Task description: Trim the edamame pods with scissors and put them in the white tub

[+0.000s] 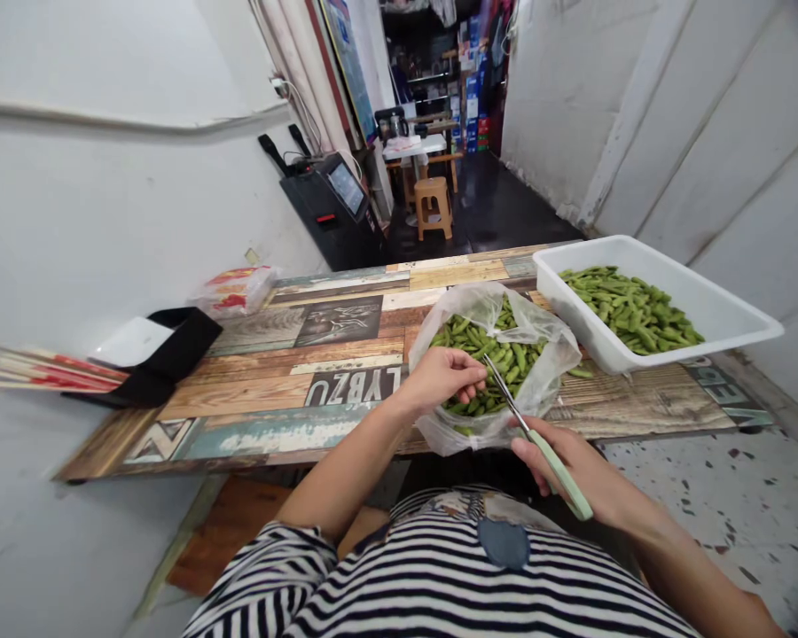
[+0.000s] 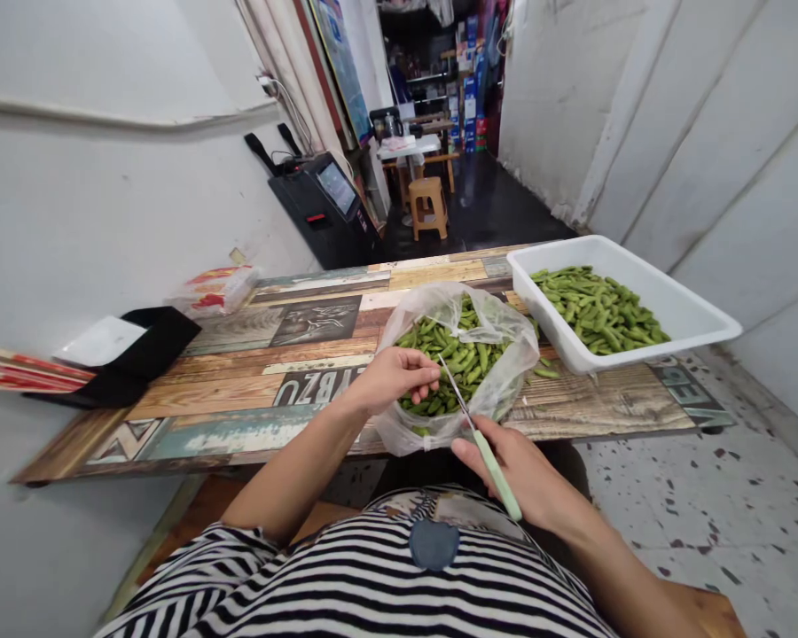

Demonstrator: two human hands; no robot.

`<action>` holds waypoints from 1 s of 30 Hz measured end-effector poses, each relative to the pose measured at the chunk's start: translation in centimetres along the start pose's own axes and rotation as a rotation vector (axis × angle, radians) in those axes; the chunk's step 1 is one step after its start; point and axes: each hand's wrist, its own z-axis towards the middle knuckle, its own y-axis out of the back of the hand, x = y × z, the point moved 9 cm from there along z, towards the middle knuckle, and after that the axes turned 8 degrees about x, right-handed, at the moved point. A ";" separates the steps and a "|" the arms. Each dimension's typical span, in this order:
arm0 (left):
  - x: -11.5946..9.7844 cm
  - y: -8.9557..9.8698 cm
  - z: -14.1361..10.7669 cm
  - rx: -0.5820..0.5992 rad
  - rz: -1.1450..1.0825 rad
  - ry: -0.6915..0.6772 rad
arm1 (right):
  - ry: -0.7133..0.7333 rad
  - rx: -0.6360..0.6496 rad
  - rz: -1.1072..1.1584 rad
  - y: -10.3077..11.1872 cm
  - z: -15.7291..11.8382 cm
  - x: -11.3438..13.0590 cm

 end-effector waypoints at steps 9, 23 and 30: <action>0.0 -1.2 0.0 0.108 -0.024 0.061 | 0.059 -0.035 -0.050 0.0 0.3 0.1; -0.2 0.4 -0.1 -0.068 -0.264 -0.057 | 0.022 -0.024 0.230 -0.3 0.3 -0.8; 0.2 -0.5 0.0 -0.066 -0.364 -0.025 | 0.064 0.020 0.143 -0.9 -0.1 0.8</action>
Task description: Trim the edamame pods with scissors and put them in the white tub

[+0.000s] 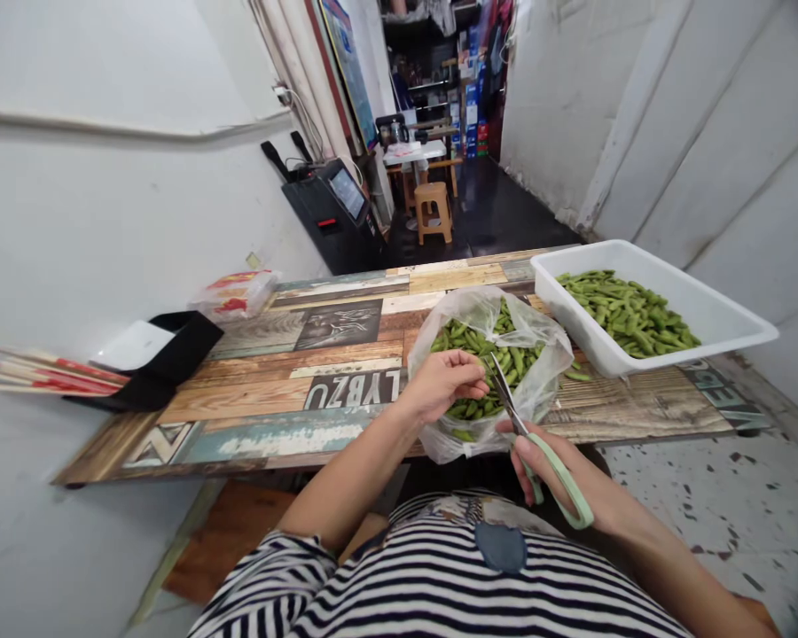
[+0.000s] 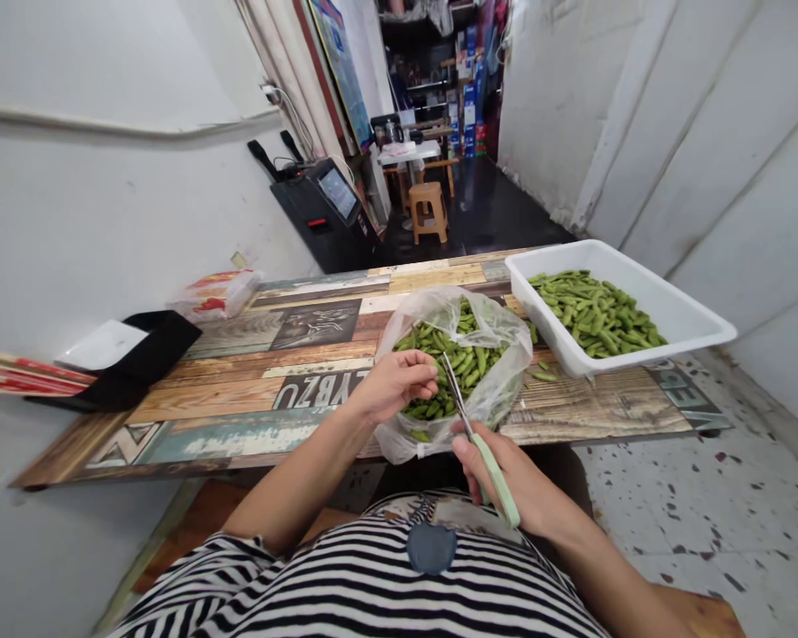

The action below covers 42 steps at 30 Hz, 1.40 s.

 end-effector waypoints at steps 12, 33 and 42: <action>-0.6 1.0 0.1 -0.051 -0.041 -0.073 | -0.062 -0.065 0.111 0.2 0.2 -3.0; -2.7 0.4 3.9 0.136 0.512 -0.091 | -0.044 -0.121 -0.032 2.1 -0.3 -1.0; -3.1 -1.3 2.0 0.187 0.914 -0.189 | -0.056 -0.200 -0.333 2.9 -0.2 -0.4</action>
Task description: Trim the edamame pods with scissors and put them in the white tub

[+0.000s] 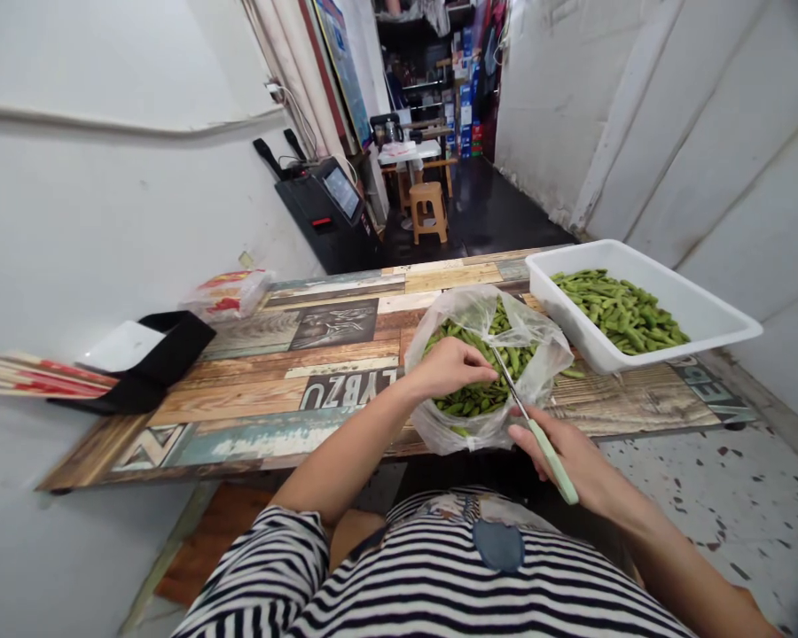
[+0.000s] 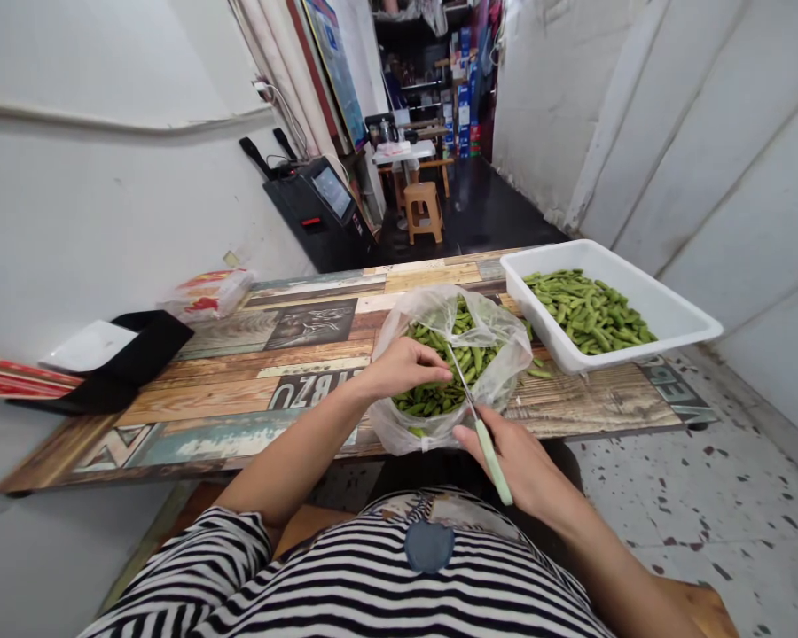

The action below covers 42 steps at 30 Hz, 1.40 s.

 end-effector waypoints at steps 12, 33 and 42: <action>1.3 -0.8 -0.7 0.161 -0.291 0.118 | 0.037 0.031 -0.014 0.1 -0.3 0.0; 2.0 -3.8 -2.8 -0.179 -1.070 0.185 | 0.052 0.127 0.396 -1.7 -0.7 0.5; 1.8 -4.5 -3.2 -0.119 -1.118 0.204 | 0.061 0.121 0.266 -0.7 -0.6 0.8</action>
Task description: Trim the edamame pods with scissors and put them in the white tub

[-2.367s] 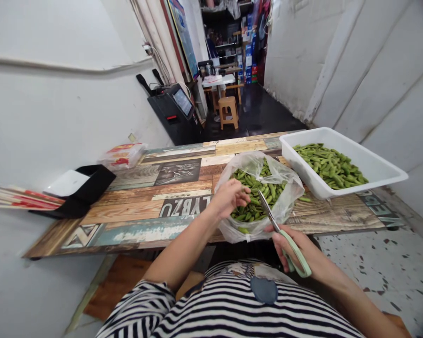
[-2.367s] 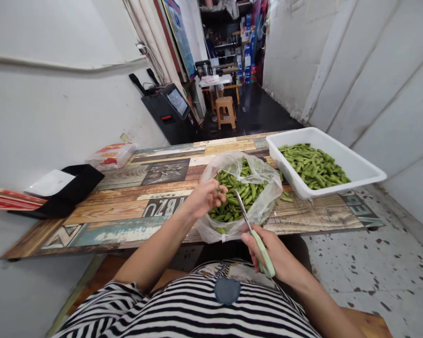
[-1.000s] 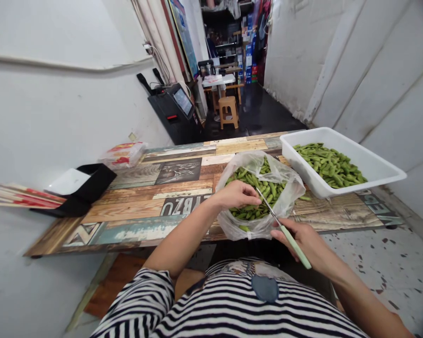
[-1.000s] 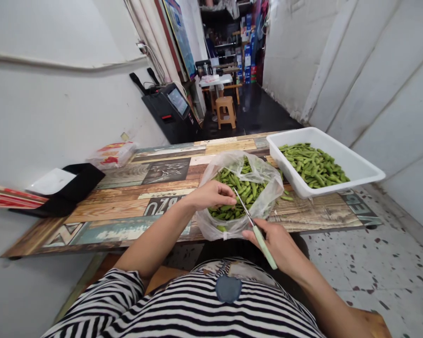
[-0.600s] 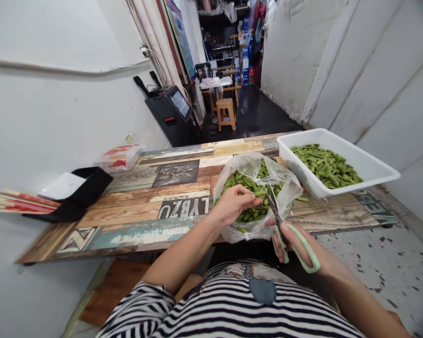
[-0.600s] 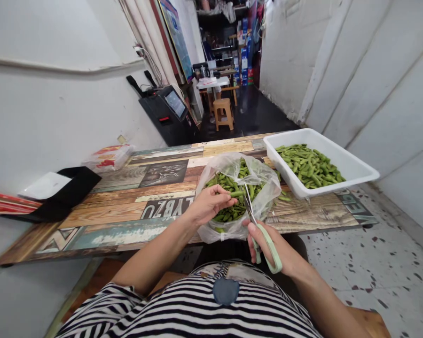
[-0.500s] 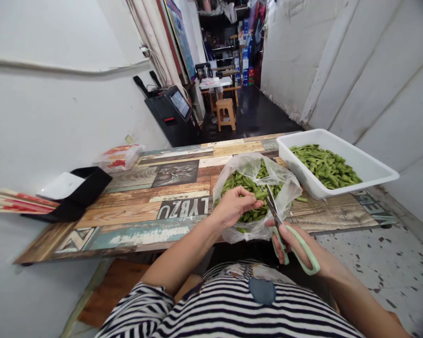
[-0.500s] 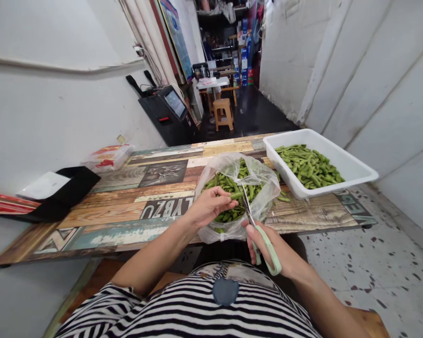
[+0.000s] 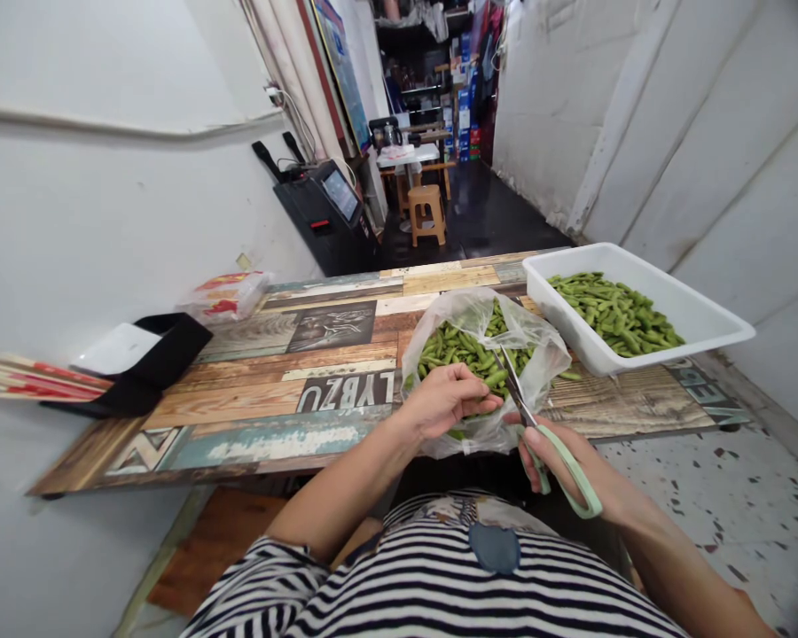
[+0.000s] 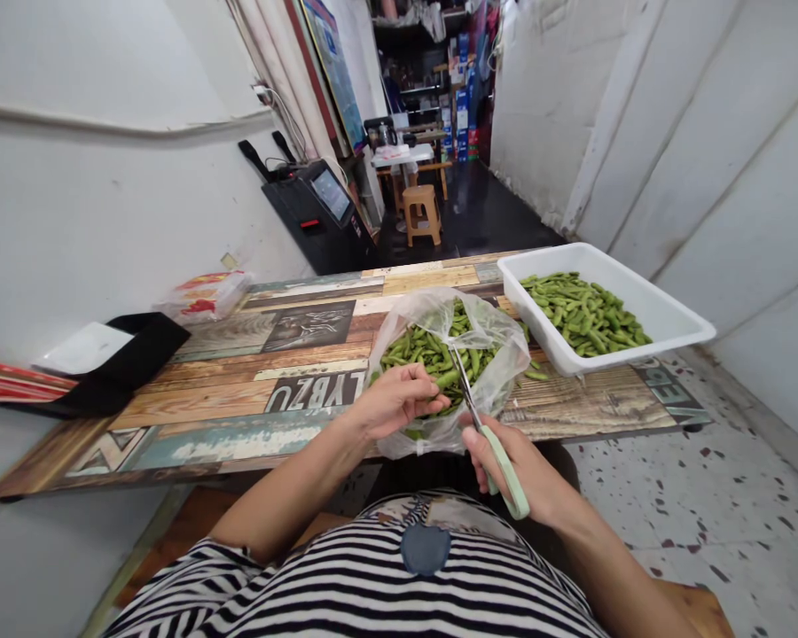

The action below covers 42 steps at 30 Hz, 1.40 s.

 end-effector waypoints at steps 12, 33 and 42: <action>-0.4 0.9 -0.6 0.135 0.028 0.063 | -0.066 -0.021 0.146 -0.6 0.5 -2.0; -5.9 1.1 1.6 -0.122 1.158 -0.279 | -0.066 -0.017 -0.044 0.3 0.0 -1.2; -5.0 0.7 1.3 -0.092 1.090 -0.198 | -0.078 -0.050 -0.077 0.0 0.7 -1.8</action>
